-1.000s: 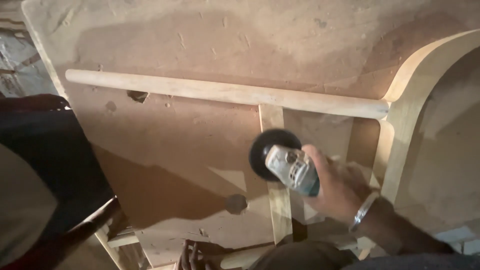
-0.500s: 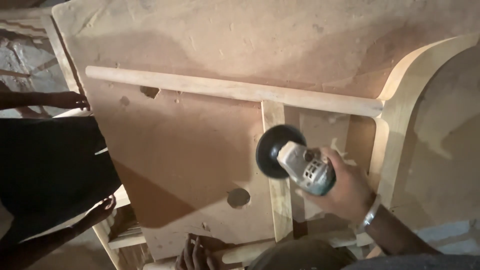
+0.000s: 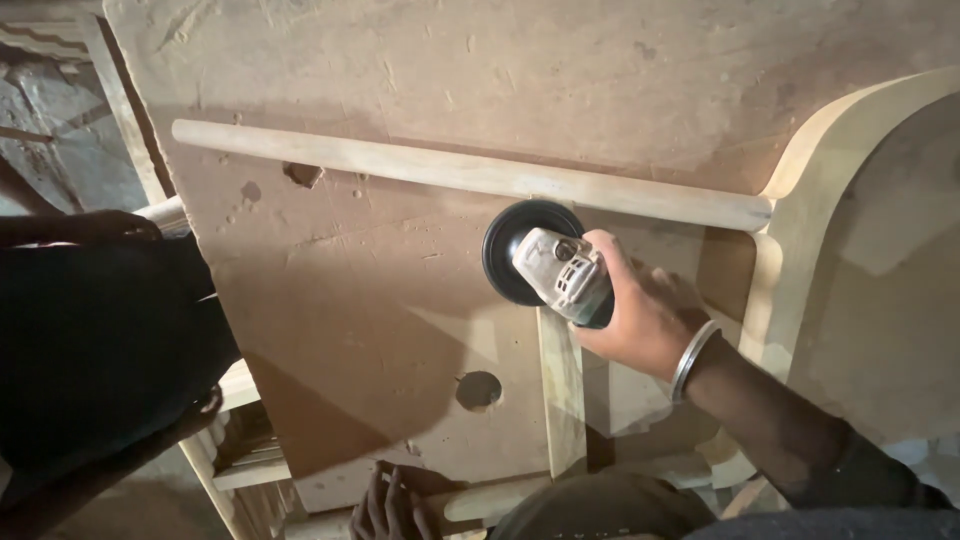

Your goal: The person sands a wooden chair frame resting on a workbench, holding the frame steady with one hand while moving a power sander along the round rails, curved edges, and flat panels of the furniture piece.

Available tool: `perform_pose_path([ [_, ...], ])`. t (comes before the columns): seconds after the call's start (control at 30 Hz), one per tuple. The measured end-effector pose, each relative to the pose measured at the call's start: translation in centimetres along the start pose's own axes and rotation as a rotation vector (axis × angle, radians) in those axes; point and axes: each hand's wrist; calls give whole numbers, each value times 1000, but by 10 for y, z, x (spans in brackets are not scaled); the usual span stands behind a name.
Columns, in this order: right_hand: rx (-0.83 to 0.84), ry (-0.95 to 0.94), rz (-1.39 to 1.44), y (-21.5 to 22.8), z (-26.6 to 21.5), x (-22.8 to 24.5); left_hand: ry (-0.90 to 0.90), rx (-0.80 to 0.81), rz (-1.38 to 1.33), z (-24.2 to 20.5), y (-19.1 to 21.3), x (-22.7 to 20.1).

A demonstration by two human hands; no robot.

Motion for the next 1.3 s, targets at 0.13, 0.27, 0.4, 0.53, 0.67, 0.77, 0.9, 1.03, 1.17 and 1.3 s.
perform_pose_path([
  [0.13,25,-30,-4,4,5,4,-28,-178,-26,-16,-28,19],
  [0.27,64,-62,-31,3,6,0,6,-30,-4,-11,-15,11],
  [0.4,84,-89,-52,3,4,-5,40,-116,-55,5,-5,-10],
  [0.53,85,-124,-63,-10,-9,-35,24,-32,-21,11,12,-16],
  [0.67,108,-152,-44,-25,-39,-51,53,9,-9,10,12,-19],
  [0.77,205,-144,-76,-49,-71,-66,33,-28,-31,11,10,-18],
  [0.9,252,10,-92,-64,-87,-75,-2,-60,-48,21,18,-30],
  [1.03,212,40,-119,-41,-42,-67,49,-87,-42,29,26,-42],
  [1.17,138,-50,-162,-15,-20,-48,-6,-107,-64,19,14,-27],
  [1.3,381,-182,-317,-59,-61,-72,34,-179,-150,20,13,-32],
])
Point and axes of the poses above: each hand's wrist, its own z-axis towards the middle knuckle, its own y-axis out of the back of the hand, x = y × z, and after that the axes turned 4 degrees about x, right-handed
